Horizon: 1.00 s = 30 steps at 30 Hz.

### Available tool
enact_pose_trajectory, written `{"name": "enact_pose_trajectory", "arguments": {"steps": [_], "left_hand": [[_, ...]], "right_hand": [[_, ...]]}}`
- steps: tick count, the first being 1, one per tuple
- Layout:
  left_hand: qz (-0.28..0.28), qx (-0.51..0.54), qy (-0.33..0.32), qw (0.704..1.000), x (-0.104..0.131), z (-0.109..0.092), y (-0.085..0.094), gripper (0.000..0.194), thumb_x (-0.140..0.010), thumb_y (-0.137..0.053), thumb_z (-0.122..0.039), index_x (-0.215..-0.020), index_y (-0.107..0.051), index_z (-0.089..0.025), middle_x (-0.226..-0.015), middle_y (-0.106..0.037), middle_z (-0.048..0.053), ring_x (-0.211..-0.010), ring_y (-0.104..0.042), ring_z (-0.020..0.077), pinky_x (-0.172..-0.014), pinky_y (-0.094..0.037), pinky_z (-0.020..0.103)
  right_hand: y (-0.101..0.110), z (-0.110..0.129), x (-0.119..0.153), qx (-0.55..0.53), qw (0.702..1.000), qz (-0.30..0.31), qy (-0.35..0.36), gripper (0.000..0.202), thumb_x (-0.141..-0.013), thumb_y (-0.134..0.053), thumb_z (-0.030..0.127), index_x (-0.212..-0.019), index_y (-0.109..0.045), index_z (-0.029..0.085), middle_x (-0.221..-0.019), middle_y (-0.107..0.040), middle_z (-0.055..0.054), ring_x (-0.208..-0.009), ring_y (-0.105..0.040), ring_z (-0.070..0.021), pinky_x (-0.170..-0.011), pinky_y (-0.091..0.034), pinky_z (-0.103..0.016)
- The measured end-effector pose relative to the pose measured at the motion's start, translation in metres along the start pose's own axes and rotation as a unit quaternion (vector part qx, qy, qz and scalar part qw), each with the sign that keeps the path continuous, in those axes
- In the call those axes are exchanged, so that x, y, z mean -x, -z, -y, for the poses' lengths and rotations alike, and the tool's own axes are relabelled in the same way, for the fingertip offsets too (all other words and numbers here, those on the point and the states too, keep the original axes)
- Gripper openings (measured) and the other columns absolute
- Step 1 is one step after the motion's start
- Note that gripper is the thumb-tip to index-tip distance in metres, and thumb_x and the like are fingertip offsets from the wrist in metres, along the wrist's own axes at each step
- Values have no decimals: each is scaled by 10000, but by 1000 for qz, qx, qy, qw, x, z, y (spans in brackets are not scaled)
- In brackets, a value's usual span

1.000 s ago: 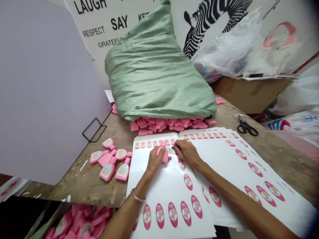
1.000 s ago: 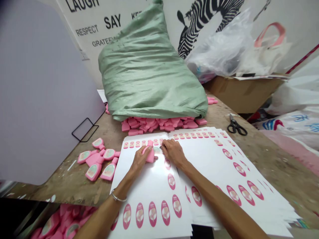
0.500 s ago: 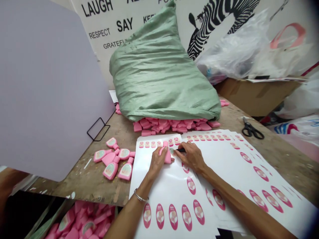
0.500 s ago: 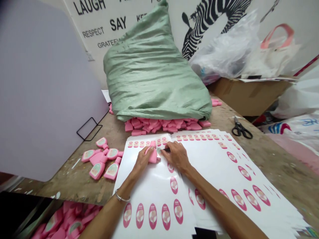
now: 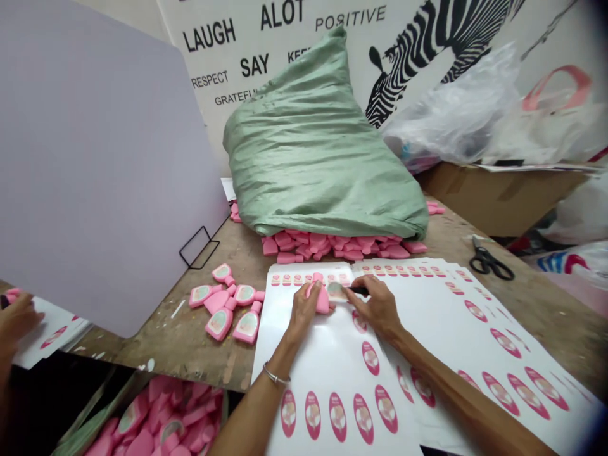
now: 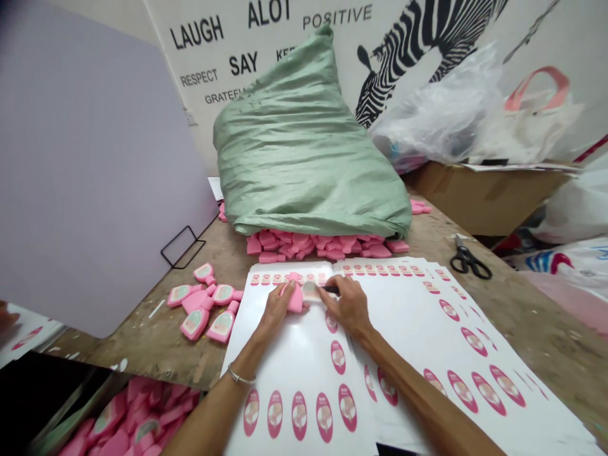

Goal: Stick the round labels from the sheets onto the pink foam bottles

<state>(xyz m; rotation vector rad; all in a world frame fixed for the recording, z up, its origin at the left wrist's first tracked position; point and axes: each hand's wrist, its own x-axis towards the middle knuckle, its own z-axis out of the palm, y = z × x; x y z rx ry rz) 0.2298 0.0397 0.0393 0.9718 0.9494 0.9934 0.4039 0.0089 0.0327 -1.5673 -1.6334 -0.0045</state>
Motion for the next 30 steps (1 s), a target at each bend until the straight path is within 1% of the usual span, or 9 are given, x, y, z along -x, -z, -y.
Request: {"name": "enact_pose_trajectory", "arguments": {"steps": [2, 3, 6, 8, 10, 13, 20, 25, 30], "left_hand": [[6, 18, 1, 1000, 0, -1, 1, 546, -733, -589, -632, -929, -562, -123, -708, -629, 51, -557, -649, 168, -574, -550, 300], [8, 36, 4, 999, 2, -2, 1, 569, -752, -549, -651, -942, -569, -115, -735, -640, 68, -566, -647, 166, -587, -554, 309], [15, 123, 36, 992, 9, -11, -2, 603, -795, -471, -665, -937, -594, -91, -792, -661, 107, -587, -639, 170, -597, -559, 332], [27, 175, 50, 983, 17, -18, -6, 560, -827, -466, -619, -928, -614, -88, -813, -669, 109, -651, -643, 181, -617, -562, 332], [40, 195, 45, 979, 25, -25, -9, 502, -860, -461, -562, -908, -629, -91, -815, -671, 100, -714, -642, 187, -652, -563, 328], [46, 200, 39, 978, 35, -31, -10, 479, -878, -446, -534, -856, -636, -95, -787, -676, 92, -733, -640, 196, -691, -560, 345], [44, 200, 5, 979, 42, -31, -8, 507, -852, -455, -586, -837, -638, -114, -775, -682, 82, -810, -644, 214, -761, -539, 348], [34, 205, 13, 978, 41, -32, -9, 465, -848, -483, -562, -855, -635, -124, -802, -681, 76, -846, -641, 207, -773, -531, 325], [27, 206, 22, 978, 42, -33, -9, 440, -860, -475, -544, -833, -620, -129, -769, -667, 64, -817, -640, 197, -768, -531, 325]], "right_hand": [[9, 9, -3, -84, 992, -20, -97, 284, -811, -576, 477, -741, -526, 207, -677, -575, -1, -618, -509, -142, -634, -418, -280], [13, 16, -4, -119, 985, -20, -125, 289, -804, -580, 485, -743, -527, 208, -670, -565, 8, -605, -504, -134, -619, -424, -271], [24, 40, -3, -176, 972, 20, -153, 301, -791, -592, 494, -834, -608, 196, -676, -591, 6, -595, -518, -133, -590, -433, -262], [25, 54, 2, -194, 967, 51, -157, 342, -794, -592, 492, -943, -658, 192, -734, -648, -17, -612, -555, -146, -590, -449, -271], [22, 64, 8, -205, 965, 59, -150, 342, -801, -594, 476, -986, -679, 201, -850, -692, -44, -691, -605, -170, -644, -479, -289], [17, 70, 14, -198, 972, 44, -117, 275, -810, -595, 447, -926, -699, 221, -939, -701, -54, -789, -628, -193, -716, -497, -310], [19, 80, 16, -77, 996, 4, -43, 244, -843, -563, 423, -877, -699, 223, -767, -670, -43, -653, -550, -164, -659, -462, -311], [23, 86, 16, -14, 999, -43, 16, 242, -849, -570, 400, -878, -709, 205, -710, -655, -25, -651, -543, -145, -646, -435, -283], [20, 85, 16, 21, 998, -49, 41, 220, -850, -587, 364, -895, -708, 186, -702, -652, -20, -657, -532, -142, -664, -418, -282]]}}
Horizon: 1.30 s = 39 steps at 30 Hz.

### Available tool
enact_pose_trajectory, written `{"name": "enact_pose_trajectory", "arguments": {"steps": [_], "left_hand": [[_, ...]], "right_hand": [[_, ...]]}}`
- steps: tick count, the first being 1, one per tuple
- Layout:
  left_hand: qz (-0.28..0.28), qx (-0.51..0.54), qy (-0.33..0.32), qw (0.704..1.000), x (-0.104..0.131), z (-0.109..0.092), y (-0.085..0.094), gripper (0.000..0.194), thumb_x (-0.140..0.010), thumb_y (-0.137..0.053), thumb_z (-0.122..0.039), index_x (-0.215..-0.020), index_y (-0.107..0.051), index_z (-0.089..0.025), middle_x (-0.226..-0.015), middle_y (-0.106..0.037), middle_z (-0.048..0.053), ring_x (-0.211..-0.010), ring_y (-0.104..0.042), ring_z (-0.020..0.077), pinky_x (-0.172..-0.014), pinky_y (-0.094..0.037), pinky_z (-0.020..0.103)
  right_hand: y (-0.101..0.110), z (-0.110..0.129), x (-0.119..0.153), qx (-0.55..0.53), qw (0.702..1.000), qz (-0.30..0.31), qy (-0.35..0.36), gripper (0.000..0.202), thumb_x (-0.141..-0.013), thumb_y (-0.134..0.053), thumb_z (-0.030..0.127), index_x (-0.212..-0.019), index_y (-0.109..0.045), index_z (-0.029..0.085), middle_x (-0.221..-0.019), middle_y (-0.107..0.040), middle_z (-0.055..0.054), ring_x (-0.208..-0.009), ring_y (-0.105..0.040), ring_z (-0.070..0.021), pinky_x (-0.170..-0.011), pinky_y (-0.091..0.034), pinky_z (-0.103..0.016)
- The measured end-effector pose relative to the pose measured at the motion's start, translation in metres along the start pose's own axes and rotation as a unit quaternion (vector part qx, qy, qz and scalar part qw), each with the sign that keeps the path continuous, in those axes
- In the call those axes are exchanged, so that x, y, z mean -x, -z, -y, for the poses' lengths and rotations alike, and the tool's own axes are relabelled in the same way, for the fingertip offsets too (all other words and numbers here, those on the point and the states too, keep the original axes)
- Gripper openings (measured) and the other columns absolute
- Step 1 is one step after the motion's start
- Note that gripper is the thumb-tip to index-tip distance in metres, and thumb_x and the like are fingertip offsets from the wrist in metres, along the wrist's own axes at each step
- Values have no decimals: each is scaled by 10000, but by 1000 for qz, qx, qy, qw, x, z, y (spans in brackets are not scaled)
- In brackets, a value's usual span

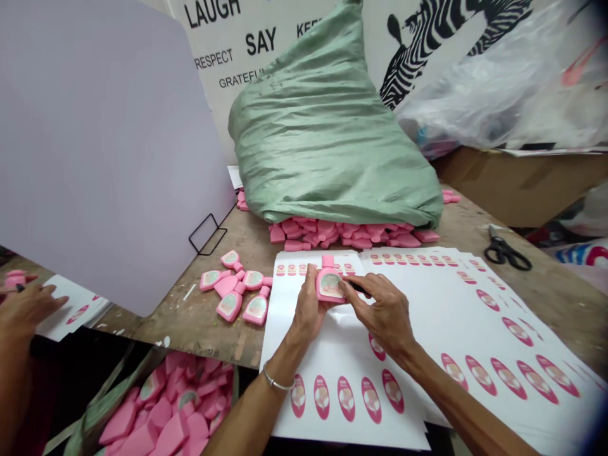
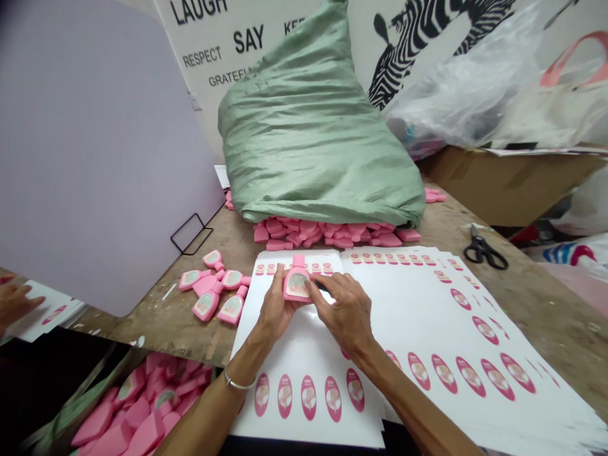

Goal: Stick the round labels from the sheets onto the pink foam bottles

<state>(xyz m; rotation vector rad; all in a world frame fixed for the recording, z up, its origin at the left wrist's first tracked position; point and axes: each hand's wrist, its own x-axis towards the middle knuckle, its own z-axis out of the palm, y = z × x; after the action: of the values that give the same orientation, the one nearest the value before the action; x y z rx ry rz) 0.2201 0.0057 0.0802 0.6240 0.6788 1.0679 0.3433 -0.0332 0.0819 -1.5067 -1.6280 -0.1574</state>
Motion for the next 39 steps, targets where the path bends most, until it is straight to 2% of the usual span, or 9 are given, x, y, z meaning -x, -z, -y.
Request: {"name": "enact_pose_trajectory", "arguments": {"steps": [9, 16, 22, 25, 28, 33, 35, 37, 39], "left_hand": [[23, 3, 2, 1000, 1, 0, 0, 447, -837, -501, -558, -838, -615, -126, -778, -647, 65, -831, -627, 203, -774, -526, 336], [117, -45, -17, 992, 7, -7, 3, 233, -726, -683, -169, -930, -572, -144, -865, -597, 16, -799, -581, 131, -739, -517, 273], [133, -39, 7, 990, 11, -14, 9, 260, -722, -682, -143, -944, -548, -132, -892, -630, 38, -815, -619, 141, -800, -504, 299], [151, -37, 28, 988, 14, -16, 9, 282, -735, -670, -165, -984, -548, -118, -960, -651, 86, -841, -646, 180, -853, -489, 350], [174, -42, 53, 982, 22, -15, 4, 311, -715, -688, -152, -996, -557, -128, -914, -645, 63, -850, -638, 179, -850, -491, 350], [208, -65, 73, 973, 39, -21, 17, 334, -734, -660, -174, -1045, -543, -135, -993, -639, 101, -869, -637, 202, -838, -498, 386], [183, -131, 52, 973, 41, -31, 36, 302, -756, -625, -208, -1038, -543, -136, -1036, -635, 126, -867, -640, 219, -833, -498, 403], [87, -273, -15, 958, 38, -45, 60, 282, -773, -583, -221, -1041, -535, -148, -1038, -631, 122, -885, -635, 234, -841, -489, 414], [-60, -443, -104, 889, 32, -61, 86, 332, -769, -539, -189, -1097, -503, -162, -1053, -619, 117, -957, -614, 253, -896, -454, 440]], "right_hand": [[1, -2, 0, 29, 1000, -3, 11, 222, -857, -583, 358, -890, -710, 179, -693, -651, -22, -653, -524, -141, -671, -408, -282], [1, -1, 0, 42, 999, -6, 19, 220, -862, -572, 357, -880, -708, 184, -683, -653, -24, -642, -525, -145, -662, -402, -287], [10, -7, -8, 56, 998, 27, -30, 300, -815, -593, 476, -877, -687, 198, -804, -684, -54, -765, -599, -203, -746, -438, -345], [14, -10, -17, -42, 990, 61, -120, 469, -730, -647, 556, -1035, -632, 200, -1034, -668, -81, -928, -622, -242, -838, -471, -379], [8, -9, -20, -208, 951, 149, -176, 632, -678, -698, 525, -1207, -524, 226, -1201, -602, -75, -1051, -600, -232, -892, -492, -354], [-18, -33, -23, -253, 918, 203, -227, 535, -683, -670, 540, -1091, -606, 200, -1069, -656, -69, -954, -630, -231, -815, -518, -341], [-32, -49, -32, -177, 938, 208, -213, 499, -733, -611, 555, -1064, -616, 181, -986, -677, -71, -859, -642, -214, -738, -516, -318], [-50, -58, -46, -63, 959, 229, -153, 425, -812, -530, 510, -1077, -601, 187, -965, -687, -67, -829, -643, -197, -709, -494, -292], [-74, -58, -64, 23, 963, 256, -84, 326, -859, -478, 388, -1114, -580, 212, -990, -693, -58, -858, -643, -191, -721, -465, -279]]}}
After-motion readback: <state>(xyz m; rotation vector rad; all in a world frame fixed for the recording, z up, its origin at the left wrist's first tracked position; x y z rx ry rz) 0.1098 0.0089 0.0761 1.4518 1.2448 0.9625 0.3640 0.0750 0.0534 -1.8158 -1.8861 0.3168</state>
